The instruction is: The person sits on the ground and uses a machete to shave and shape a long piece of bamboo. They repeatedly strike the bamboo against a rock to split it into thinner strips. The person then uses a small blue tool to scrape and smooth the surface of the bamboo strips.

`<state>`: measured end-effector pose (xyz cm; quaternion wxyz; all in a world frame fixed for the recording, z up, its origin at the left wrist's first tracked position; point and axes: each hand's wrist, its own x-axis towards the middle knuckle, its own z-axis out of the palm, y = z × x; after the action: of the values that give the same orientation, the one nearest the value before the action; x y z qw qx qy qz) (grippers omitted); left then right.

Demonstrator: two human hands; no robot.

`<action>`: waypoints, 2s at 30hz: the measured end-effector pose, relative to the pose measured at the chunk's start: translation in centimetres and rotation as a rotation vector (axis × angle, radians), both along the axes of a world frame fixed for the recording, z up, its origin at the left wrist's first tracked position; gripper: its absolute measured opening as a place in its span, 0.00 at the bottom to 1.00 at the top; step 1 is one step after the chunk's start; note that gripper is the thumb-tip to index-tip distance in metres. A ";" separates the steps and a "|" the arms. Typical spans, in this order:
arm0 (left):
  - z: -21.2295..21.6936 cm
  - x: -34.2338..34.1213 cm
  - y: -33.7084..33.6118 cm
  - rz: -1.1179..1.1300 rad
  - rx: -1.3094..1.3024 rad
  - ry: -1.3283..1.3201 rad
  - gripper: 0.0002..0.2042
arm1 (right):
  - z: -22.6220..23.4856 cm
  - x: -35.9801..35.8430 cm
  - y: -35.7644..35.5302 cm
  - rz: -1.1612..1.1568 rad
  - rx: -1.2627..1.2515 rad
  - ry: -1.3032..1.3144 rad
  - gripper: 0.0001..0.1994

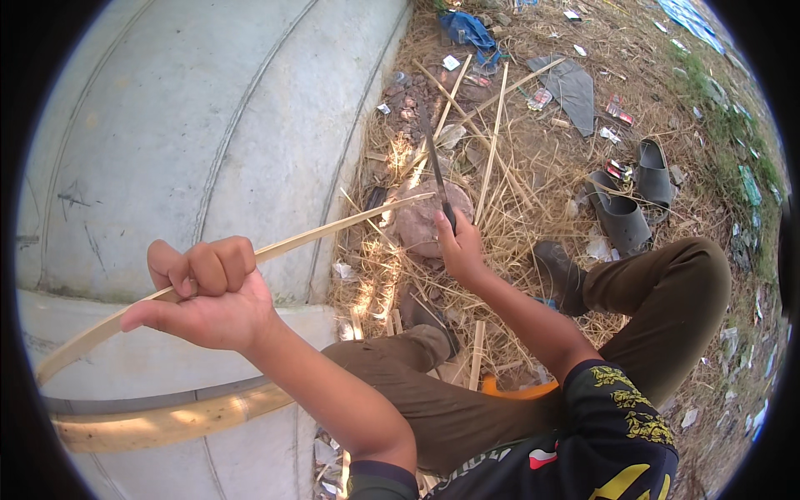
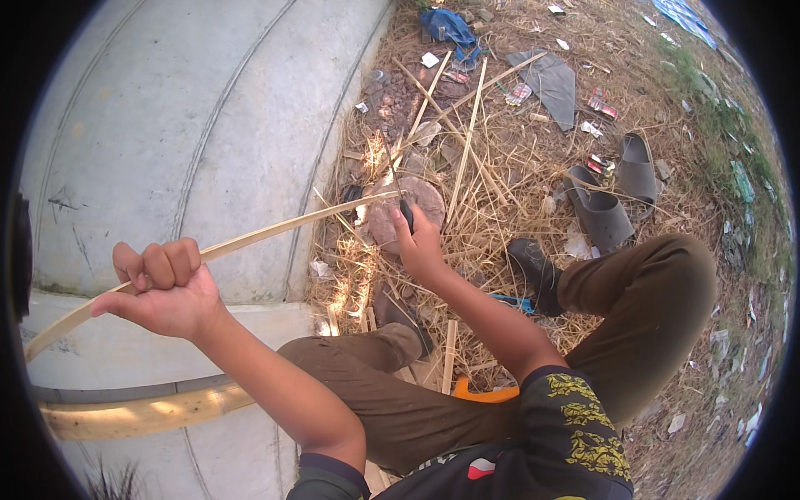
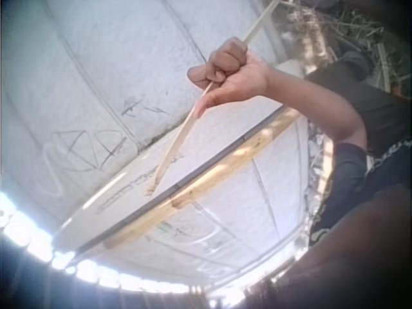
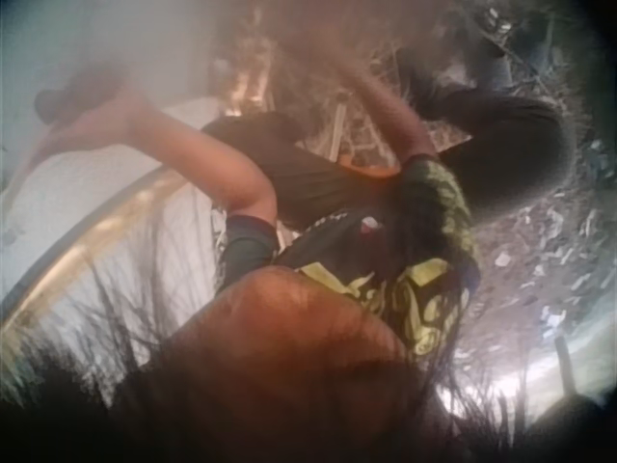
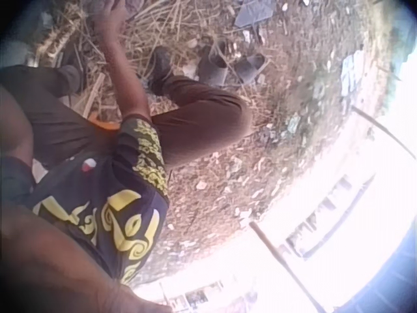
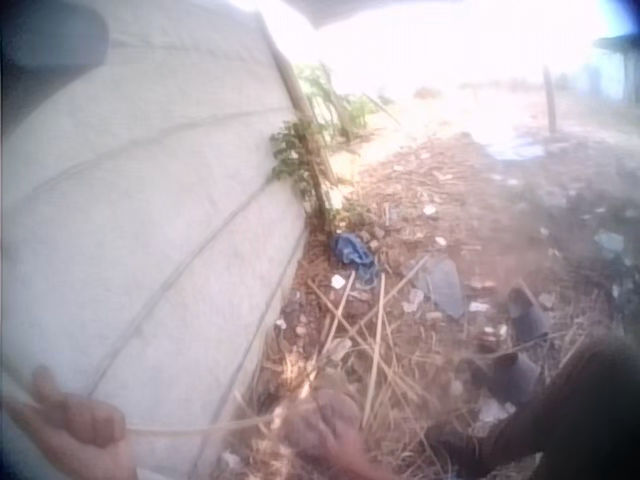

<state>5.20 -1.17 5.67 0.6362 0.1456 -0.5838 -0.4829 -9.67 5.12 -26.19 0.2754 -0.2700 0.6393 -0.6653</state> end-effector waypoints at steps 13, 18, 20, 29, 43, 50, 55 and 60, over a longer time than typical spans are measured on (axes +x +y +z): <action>-0.5 1.6 -0.7 0.010 0.036 0.116 0.34 | 0.4 -0.1 1.5 0.350 0.261 0.407 0.25; -0.2 -0.2 -0.3 -0.094 0.005 0.093 0.34 | -8.4 -2.9 0.5 0.229 0.568 0.104 0.25; 0.0 0.3 -0.3 -0.113 -0.013 0.060 0.34 | -9.4 -5.0 1.9 0.263 0.606 0.195 0.27; -0.2 0.4 -0.4 -0.030 -0.008 0.071 0.34 | -3.2 -0.4 -0.2 0.352 0.376 0.148 0.27; 4.1 9.8 4.2 0.504 -0.119 0.308 0.29 | -12.6 -9.3 10.1 0.355 0.575 1.105 0.15; 3.2 14.3 1.7 0.253 0.024 0.546 0.26 | -15.0 -5.5 16.1 0.728 1.226 0.884 0.17; 1.1 13.3 0.0 0.264 0.275 0.740 0.27 | -11.8 -4.3 17.9 0.929 1.028 1.008 0.22; -0.8 14.4 -1.0 0.009 0.340 0.854 0.28 | -14.6 -3.4 17.0 1.006 1.283 0.989 0.24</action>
<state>19.60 -2.14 4.82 0.7891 0.0385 -0.1814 -0.5856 -13.07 22.10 -40.75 0.3233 -0.5616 0.7354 0.1982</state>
